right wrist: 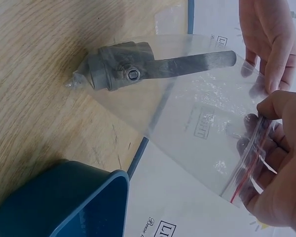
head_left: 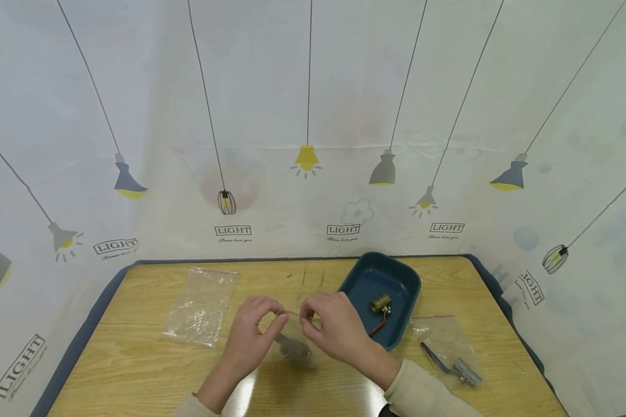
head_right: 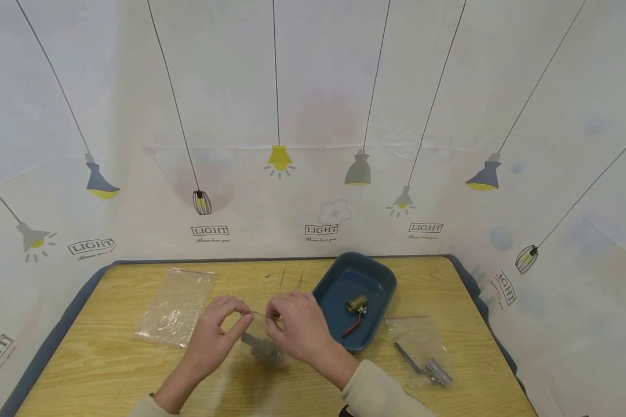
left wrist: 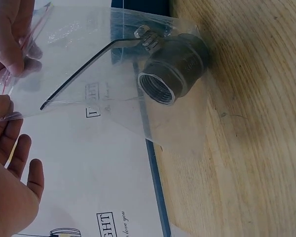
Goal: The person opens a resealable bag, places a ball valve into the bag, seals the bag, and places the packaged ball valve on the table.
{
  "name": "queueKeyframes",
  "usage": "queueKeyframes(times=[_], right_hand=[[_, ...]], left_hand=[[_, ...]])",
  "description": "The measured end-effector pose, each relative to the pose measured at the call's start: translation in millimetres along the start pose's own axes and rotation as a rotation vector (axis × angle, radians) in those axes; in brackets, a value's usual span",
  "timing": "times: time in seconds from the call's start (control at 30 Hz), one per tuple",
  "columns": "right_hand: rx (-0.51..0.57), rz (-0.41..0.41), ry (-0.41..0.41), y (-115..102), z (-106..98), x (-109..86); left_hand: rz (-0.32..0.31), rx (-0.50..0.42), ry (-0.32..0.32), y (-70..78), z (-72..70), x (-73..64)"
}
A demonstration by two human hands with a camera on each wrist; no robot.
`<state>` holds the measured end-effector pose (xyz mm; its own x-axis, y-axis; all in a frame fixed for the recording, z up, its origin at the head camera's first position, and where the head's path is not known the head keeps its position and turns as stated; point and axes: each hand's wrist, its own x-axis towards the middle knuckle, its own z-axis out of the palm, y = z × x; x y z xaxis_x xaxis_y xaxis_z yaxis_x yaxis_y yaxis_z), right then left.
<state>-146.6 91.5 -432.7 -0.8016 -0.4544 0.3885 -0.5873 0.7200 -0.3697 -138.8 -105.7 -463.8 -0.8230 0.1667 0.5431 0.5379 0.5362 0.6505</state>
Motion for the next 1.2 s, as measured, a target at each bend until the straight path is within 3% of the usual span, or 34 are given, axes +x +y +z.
queueKeyframes(times=[0.5,0.73,0.97,1.2], right_hand=[[-0.025,0.007,-0.006,3.9,0.0,-1.5],[-0.039,-0.019,-0.004,3.4,1.5,-2.2],[-0.06,-0.015,-0.005,4.3,2.6,-3.2],[-0.073,-0.024,0.005,4.7,3.4,-4.0]], left_hand=[[0.019,0.063,-0.03,-4.9,-8.2,1.5],[0.06,0.076,-0.034,-8.3,-13.8,1.8],[0.016,0.072,-0.043,-10.7,-16.9,0.6],[0.022,0.069,-0.029,-12.7,-17.7,-0.9]])
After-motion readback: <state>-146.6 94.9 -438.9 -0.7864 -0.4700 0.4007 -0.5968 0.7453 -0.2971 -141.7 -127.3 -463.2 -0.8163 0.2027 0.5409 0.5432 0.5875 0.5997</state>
